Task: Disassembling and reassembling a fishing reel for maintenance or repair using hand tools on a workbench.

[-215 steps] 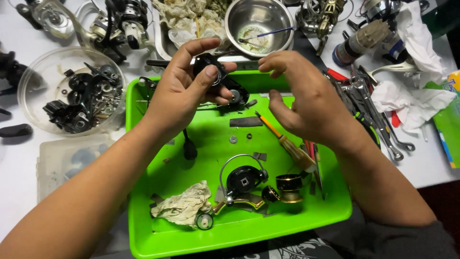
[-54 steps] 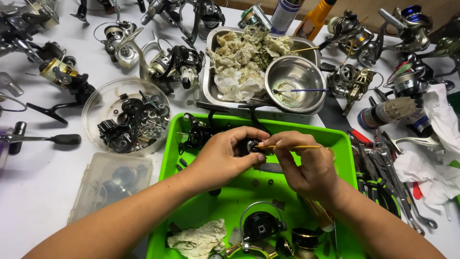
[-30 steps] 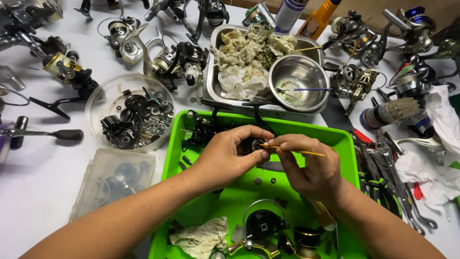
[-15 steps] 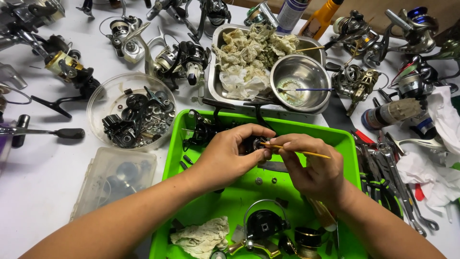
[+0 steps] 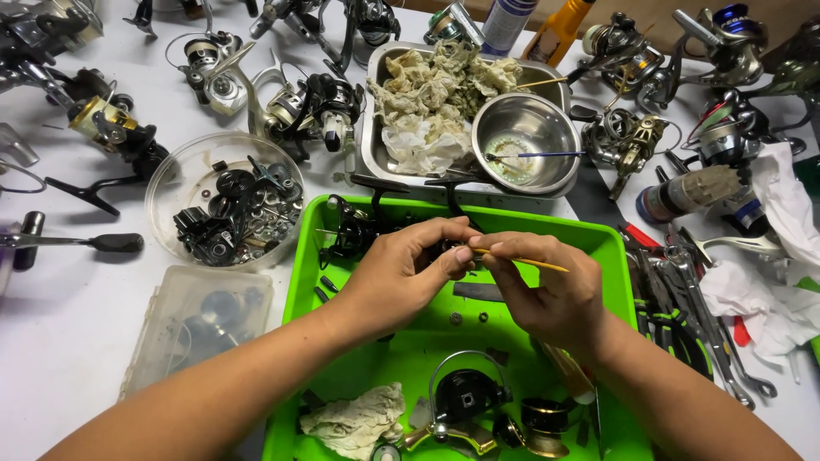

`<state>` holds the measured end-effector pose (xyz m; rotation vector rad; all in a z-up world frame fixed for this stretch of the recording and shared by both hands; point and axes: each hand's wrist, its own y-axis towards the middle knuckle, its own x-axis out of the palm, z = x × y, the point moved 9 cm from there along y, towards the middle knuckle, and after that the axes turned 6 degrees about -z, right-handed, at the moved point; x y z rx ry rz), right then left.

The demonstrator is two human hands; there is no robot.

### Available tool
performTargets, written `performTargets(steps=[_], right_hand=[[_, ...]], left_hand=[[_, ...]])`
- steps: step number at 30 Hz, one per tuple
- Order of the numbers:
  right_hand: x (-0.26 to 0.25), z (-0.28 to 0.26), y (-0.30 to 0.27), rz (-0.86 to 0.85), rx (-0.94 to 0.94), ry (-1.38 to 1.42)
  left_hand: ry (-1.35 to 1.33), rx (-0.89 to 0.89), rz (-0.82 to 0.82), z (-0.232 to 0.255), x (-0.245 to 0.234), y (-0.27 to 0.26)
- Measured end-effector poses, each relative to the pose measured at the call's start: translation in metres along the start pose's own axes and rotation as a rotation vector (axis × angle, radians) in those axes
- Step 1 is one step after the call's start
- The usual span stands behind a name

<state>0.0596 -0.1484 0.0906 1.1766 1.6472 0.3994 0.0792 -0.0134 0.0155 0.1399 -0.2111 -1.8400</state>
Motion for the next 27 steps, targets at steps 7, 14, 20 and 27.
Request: performTargets(steps=[7,14,20,27], right_hand=[[-0.009,0.004,0.007,-0.027,0.002,0.045],[-0.042,0.009,0.01,-0.274,0.109,-0.058],[-0.118,0.006,-0.022,-0.25,0.273,-0.316],[-0.201,0.036,-0.126,-0.046,0.786,-0.604]], left_hand=[[-0.074,-0.057,-0.01,-0.003,0.005,0.002],[-0.087,-0.164,-0.035,-0.021,0.002,0.003],[-0.068,-0.198,-0.1,-0.029,0.007,0.004],[-0.097,-0.223,-0.109,-0.037,0.008,0.003]])
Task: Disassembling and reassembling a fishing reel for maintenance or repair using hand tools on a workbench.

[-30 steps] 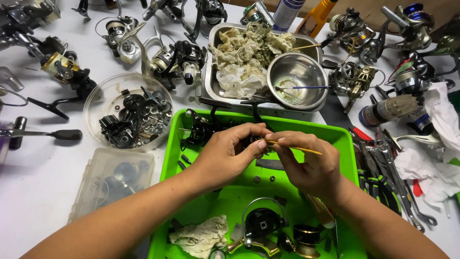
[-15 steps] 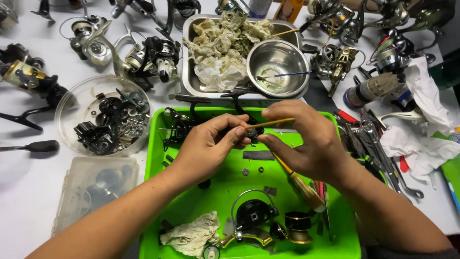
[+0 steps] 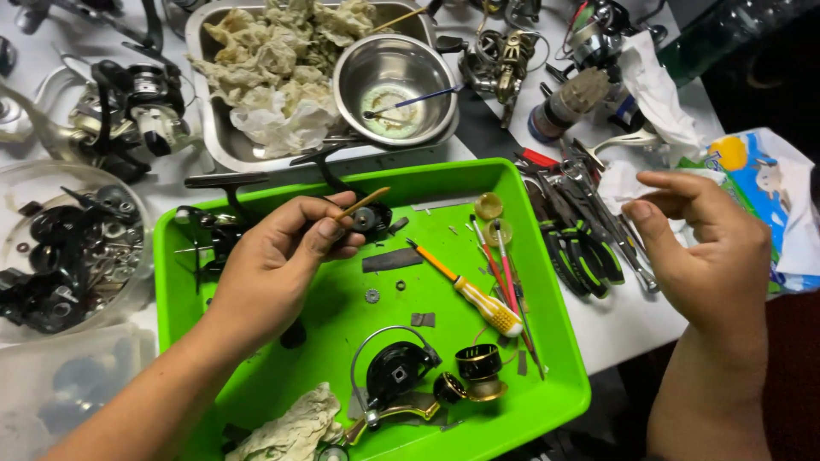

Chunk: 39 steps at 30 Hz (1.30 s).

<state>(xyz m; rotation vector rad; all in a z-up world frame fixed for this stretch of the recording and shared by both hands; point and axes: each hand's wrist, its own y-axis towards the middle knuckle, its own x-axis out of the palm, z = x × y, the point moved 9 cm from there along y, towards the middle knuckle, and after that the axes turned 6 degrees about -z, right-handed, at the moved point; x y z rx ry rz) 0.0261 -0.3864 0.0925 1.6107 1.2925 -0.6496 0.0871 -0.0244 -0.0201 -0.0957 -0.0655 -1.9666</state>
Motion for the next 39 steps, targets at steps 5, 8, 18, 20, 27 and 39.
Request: performTargets(steps=[5,8,18,20,27,39], right_hand=[[0.024,0.031,-0.028,-0.028,0.057,-0.02],[0.051,0.042,-0.038,-0.117,-0.006,-0.158],[0.069,0.048,-0.023,-0.239,0.16,-0.042],[0.075,0.081,-0.032,-0.19,0.368,0.483],[0.091,0.047,-0.022,-0.373,0.494,1.708],[0.022,-0.128,0.005,-0.145,-0.397,0.235]], left_hand=[[0.007,-0.009,-0.01,0.0,0.002,0.001],[0.008,-0.002,-0.009,-0.001,0.002,0.001],[0.041,-0.009,-0.005,0.001,0.002,-0.001],[0.046,-0.013,-0.011,0.0,0.002,0.0],[0.059,-0.069,-0.017,-0.004,0.005,0.0],[0.114,-0.072,-0.008,-0.006,0.003,0.002]])
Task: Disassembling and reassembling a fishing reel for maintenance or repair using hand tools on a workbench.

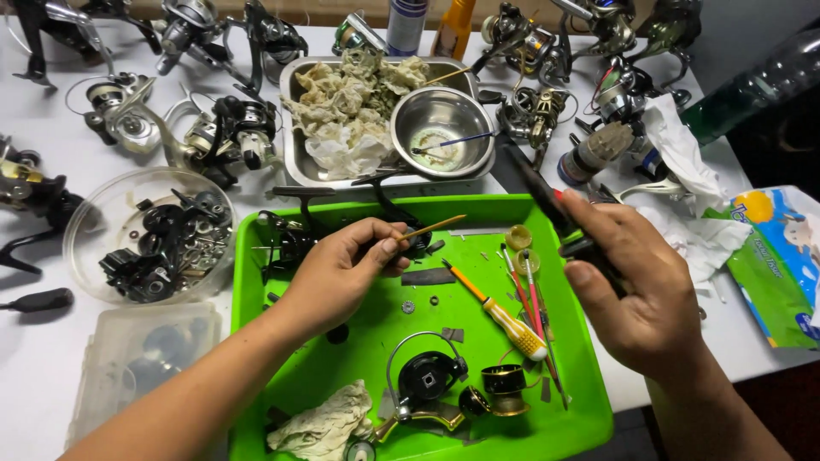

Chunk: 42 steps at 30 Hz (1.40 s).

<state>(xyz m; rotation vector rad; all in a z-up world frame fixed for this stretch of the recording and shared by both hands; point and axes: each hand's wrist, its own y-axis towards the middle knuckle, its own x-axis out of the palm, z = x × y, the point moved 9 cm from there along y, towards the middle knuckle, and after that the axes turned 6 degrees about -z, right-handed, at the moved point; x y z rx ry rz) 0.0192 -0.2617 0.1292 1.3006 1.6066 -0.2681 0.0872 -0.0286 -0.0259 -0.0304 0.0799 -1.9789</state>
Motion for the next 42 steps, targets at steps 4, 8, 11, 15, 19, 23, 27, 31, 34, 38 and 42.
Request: performTargets(steps=[4,8,11,15,19,23,27,31,34,38,42], right_hand=[[0.011,-0.027,0.016,0.01,-0.176,-0.071],[0.028,-0.027,0.019,-0.029,-0.229,-0.134],[0.031,-0.027,0.019,0.005,-0.246,-0.14],[0.034,-0.026,0.016,0.019,-0.256,-0.136],[0.032,-0.024,0.013,0.036,-0.258,-0.135],[0.029,-0.018,0.009,0.043,-0.232,-0.132],[0.0,0.015,-0.011,0.23,-0.115,-0.175],[-0.02,0.066,-0.034,0.255,0.05,-0.348],[-0.014,0.115,-0.06,0.167,0.272,-0.437],[0.001,0.155,-0.092,0.111,0.381,-0.502],[0.01,0.174,-0.108,0.135,0.367,-0.549]], left_hand=[[-0.033,0.008,0.006,-0.003,-0.001,0.001],[0.041,0.017,-0.007,0.003,0.0,-0.002],[0.042,0.019,-0.013,0.003,0.001,-0.002],[0.073,0.029,-0.023,0.007,0.002,-0.004],[0.052,0.029,-0.022,0.005,0.002,-0.004],[0.077,0.027,-0.021,0.008,0.002,-0.004],[0.029,0.024,-0.02,0.009,0.001,-0.004],[-0.043,0.01,-0.031,0.005,0.003,-0.004],[-0.07,0.024,-0.048,0.004,0.004,-0.003],[-0.118,0.013,-0.056,0.002,0.006,-0.002],[-0.105,0.011,-0.051,0.005,0.006,-0.002]])
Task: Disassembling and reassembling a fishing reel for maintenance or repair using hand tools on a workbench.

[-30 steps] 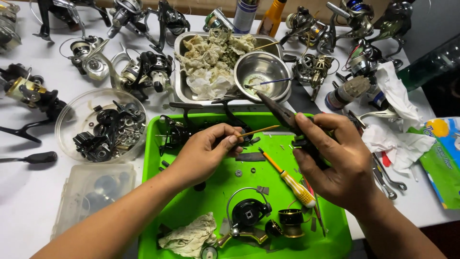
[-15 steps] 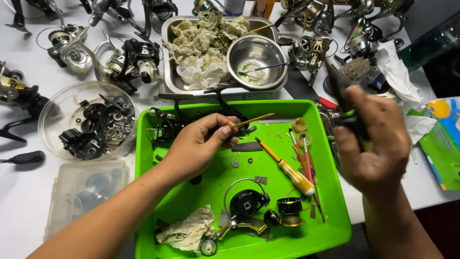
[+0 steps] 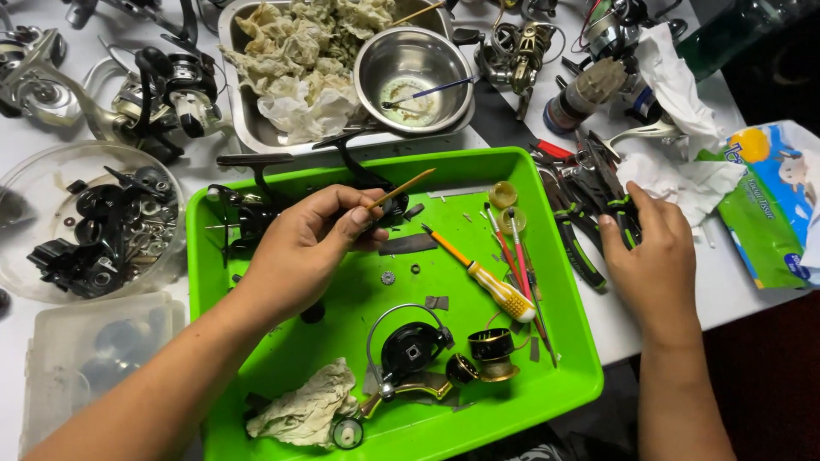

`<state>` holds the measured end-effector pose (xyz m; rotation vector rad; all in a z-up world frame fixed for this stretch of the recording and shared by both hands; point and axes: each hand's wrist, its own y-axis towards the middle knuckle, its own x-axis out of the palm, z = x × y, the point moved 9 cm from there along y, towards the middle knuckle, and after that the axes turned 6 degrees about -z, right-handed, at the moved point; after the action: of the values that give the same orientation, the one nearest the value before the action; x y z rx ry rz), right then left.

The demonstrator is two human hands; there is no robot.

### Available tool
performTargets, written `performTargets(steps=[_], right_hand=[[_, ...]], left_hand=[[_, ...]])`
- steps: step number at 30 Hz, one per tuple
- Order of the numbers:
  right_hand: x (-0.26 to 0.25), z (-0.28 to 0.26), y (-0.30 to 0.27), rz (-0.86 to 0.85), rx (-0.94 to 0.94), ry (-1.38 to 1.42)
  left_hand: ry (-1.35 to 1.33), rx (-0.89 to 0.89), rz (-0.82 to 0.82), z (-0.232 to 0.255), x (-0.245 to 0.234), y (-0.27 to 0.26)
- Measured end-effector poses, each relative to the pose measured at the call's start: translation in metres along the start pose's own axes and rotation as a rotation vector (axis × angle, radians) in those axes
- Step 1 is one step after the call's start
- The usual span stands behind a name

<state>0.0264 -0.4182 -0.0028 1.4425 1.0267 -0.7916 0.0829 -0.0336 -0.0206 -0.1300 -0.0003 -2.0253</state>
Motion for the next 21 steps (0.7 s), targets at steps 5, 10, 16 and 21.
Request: performTargets(steps=[5,10,16,21], right_hand=[[0.004,-0.008,0.001,-0.006,-0.028,-0.008],[0.0,-0.019,0.008,-0.021,-0.085,0.018],[-0.05,-0.107,0.035,-0.045,-0.1,0.388],[-0.046,-0.227,0.047,-0.391,-0.526,0.682]], left_hand=[[-0.017,-0.001,0.006,-0.001,0.0,0.0],[-0.045,0.006,-0.003,-0.003,0.0,0.0],[-0.049,-0.006,-0.088,-0.01,0.009,0.001],[0.123,-0.01,-0.154,-0.008,0.016,0.0]])
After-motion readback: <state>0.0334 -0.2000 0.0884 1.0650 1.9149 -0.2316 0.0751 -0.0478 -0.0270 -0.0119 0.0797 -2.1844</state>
